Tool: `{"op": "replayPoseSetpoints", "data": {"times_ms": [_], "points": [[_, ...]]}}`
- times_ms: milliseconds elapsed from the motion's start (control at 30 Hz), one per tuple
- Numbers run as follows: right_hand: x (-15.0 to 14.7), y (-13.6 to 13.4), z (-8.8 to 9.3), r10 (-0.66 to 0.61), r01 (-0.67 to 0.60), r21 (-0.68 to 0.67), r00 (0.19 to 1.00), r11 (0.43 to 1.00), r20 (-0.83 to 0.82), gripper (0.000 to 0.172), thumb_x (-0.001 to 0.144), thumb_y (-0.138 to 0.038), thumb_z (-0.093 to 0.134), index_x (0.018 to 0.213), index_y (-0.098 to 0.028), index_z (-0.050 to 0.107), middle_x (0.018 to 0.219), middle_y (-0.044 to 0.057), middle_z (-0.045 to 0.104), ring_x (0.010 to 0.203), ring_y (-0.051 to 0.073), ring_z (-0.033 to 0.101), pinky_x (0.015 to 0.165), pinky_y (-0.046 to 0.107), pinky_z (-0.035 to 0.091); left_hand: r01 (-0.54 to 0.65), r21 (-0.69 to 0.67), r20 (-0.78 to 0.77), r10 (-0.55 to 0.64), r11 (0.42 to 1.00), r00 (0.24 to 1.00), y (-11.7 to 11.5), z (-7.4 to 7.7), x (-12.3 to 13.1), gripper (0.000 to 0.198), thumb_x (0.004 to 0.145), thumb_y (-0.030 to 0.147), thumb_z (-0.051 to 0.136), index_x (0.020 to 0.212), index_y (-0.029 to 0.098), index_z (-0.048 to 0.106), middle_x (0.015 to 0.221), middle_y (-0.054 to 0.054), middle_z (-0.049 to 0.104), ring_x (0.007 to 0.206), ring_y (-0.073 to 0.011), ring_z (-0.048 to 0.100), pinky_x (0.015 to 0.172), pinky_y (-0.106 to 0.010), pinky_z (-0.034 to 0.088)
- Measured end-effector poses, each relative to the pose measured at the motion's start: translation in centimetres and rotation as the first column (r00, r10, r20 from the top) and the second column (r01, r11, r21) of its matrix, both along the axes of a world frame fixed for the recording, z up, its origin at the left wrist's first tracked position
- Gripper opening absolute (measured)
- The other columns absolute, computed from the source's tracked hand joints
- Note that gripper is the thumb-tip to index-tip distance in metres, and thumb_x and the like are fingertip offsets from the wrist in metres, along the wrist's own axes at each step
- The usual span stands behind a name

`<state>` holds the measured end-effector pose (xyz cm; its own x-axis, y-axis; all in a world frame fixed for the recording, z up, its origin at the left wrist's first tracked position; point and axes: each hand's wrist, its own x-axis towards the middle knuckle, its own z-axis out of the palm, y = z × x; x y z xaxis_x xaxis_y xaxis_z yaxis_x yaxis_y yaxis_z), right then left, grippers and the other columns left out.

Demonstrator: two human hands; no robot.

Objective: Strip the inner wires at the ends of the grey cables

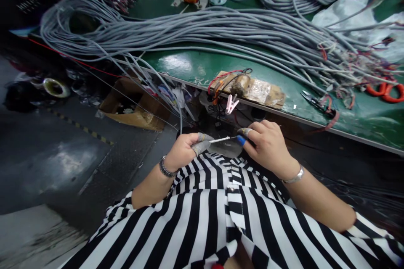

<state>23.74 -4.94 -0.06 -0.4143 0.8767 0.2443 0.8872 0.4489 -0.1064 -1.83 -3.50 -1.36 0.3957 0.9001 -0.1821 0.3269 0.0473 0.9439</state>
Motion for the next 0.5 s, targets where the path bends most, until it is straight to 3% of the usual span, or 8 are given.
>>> {"op": "replayPoseSetpoints", "data": {"times_ms": [500], "points": [[0.14,0.22,-0.38,0.036,-0.036,-0.014,0.999,0.999,-0.005,0.027,0.089,-0.037,0.047,0.089,-0.018,0.067,0.083,0.007,0.06,0.077,0.02,0.04,0.069,0.034,0.024,0.015,-0.006,-0.016,-0.015,1.0,1.0,0.02,-0.17,0.42,0.031,0.079,0.038,0.063,0.095,0.012,0.071,0.086,-0.007,0.072,0.079,-0.017,0.065,0.074,-0.025,0.053]]}}
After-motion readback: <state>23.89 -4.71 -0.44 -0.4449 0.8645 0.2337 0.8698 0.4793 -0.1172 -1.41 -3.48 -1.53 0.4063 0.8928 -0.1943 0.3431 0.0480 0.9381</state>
